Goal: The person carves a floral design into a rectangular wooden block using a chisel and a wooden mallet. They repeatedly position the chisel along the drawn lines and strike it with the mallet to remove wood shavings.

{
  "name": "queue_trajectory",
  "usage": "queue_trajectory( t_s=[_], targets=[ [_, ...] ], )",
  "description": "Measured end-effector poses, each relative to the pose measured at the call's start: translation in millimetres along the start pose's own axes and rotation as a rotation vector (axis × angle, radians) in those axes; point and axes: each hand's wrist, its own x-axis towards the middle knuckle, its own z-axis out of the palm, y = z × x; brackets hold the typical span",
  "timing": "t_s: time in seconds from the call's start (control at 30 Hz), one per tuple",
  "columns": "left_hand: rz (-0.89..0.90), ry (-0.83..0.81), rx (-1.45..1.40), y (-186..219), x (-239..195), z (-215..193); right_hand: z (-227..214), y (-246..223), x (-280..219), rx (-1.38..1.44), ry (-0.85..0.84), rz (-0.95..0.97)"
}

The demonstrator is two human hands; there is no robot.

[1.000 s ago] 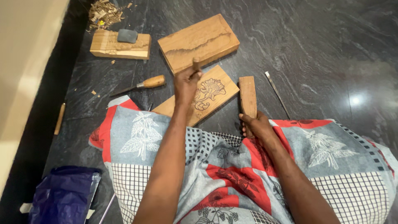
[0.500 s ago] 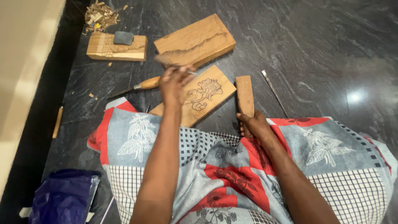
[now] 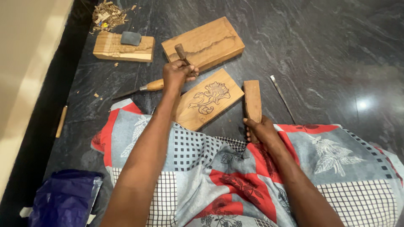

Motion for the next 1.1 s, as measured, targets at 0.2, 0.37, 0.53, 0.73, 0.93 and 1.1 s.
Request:
queue_trajectory(
  t_s=[0.2, 0.37, 0.53, 0.73, 0.93, 1.1],
  targets=[
    [-0.008, 0.082, -0.063, -19.5, -13.7, 10.4, 1.4, -1.6, -1.5, -0.001, 0.005, 0.009],
    [0.098, 0.122, 0.111, -24.6, -13.4, 11.2, 1.4, 0.1, -1.1, -0.044, 0.046, 0.003],
    [0.116, 0.151, -0.107, -20.5, -6.1, -0.6, 2.6, -1.7, 1.7, -0.04, 0.032, 0.012],
    [0.075, 0.102, -0.135, -20.1, -16.0, -0.6, 2.1, -1.2, -1.4, -0.034, 0.033, 0.023],
    [0.022, 0.005, -0.01, -32.7, -26.8, 2.2, 2.2, -3.1, -2.1, -0.045, 0.041, 0.016],
    [0.08, 0.05, -0.112, -38.3, -37.9, 9.5, 0.9, -2.2, -2.5, -0.012, 0.023, 0.022]
  ],
)
